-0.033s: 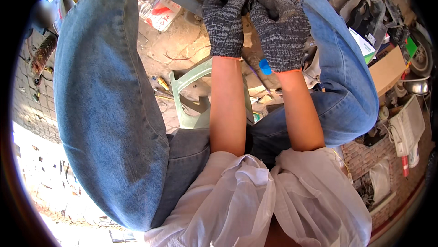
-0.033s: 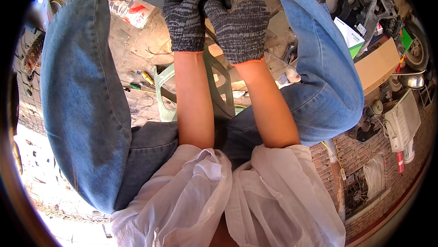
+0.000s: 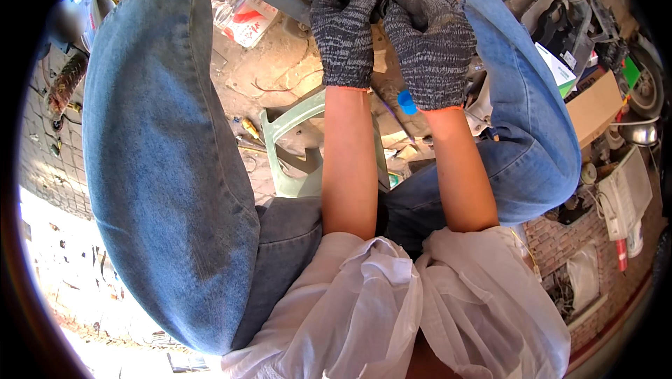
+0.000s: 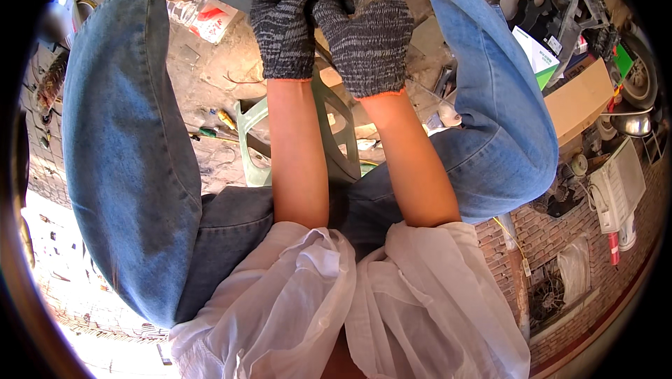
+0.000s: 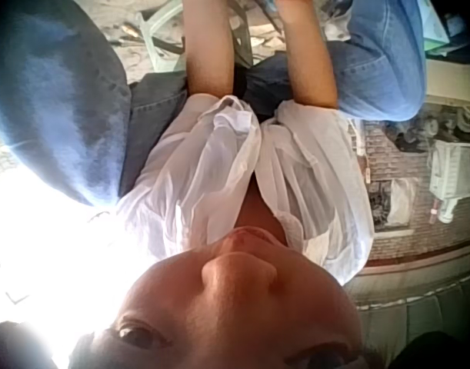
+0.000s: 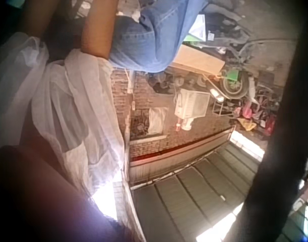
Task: The person sits on the floor and uses pliers to strip the insulation from a red wire. They then twist the exposed strands and connect the wire to a small black component, securing the connection by hand.
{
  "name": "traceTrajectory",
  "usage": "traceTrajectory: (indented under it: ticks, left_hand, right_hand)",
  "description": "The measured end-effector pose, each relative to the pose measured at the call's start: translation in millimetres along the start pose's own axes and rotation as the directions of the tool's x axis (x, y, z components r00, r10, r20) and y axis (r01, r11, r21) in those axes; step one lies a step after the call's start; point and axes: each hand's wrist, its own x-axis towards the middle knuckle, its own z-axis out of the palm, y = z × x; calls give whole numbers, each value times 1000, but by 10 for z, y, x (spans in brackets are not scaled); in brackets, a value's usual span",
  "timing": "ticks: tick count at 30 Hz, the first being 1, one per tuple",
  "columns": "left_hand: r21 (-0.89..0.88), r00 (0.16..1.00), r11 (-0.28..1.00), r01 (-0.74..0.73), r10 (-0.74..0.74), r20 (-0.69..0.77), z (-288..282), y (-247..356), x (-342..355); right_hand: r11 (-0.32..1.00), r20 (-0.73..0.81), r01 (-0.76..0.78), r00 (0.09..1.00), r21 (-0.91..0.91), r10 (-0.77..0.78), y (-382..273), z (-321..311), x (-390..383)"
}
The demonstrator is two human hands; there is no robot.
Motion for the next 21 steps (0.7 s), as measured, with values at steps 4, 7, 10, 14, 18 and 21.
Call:
traceTrajectory:
  ticks: [4, 7, 10, 14, 18, 21]
  left_hand:
    - [17, 1000, 1000, 3, -4, 16, 18, -32, 2]
    - [32, 1000, 999, -7, 7, -4, 23, -69, 14]
    - [42, 999, 999, -24, 25, -25, -40, -16, -11]
    - [-38, 996, 996, -84, 83, -30, 2, -133, -12]
    - [-87, 994, 992, -94, 88, -69, 3, -182, -56]
    - [-146, 991, 984, -104, 90, -100, 19, -213, -89]
  right_hand:
    - [1000, -5, -23, 1000, -10, 23, 34, 3, -2]
    - [997, -35, 1, 999, -73, -3, 52, 16, -1]
    - [998, -29, 40, 999, -51, -41, -13, 60, 1]
    - [980, -57, 130, 989, -151, -140, -16, 65, -16]
    - [979, -48, 111, 992, -171, -121, -40, 80, -26]
    - [973, -30, 104, 993, -207, -113, -110, 34, -34]
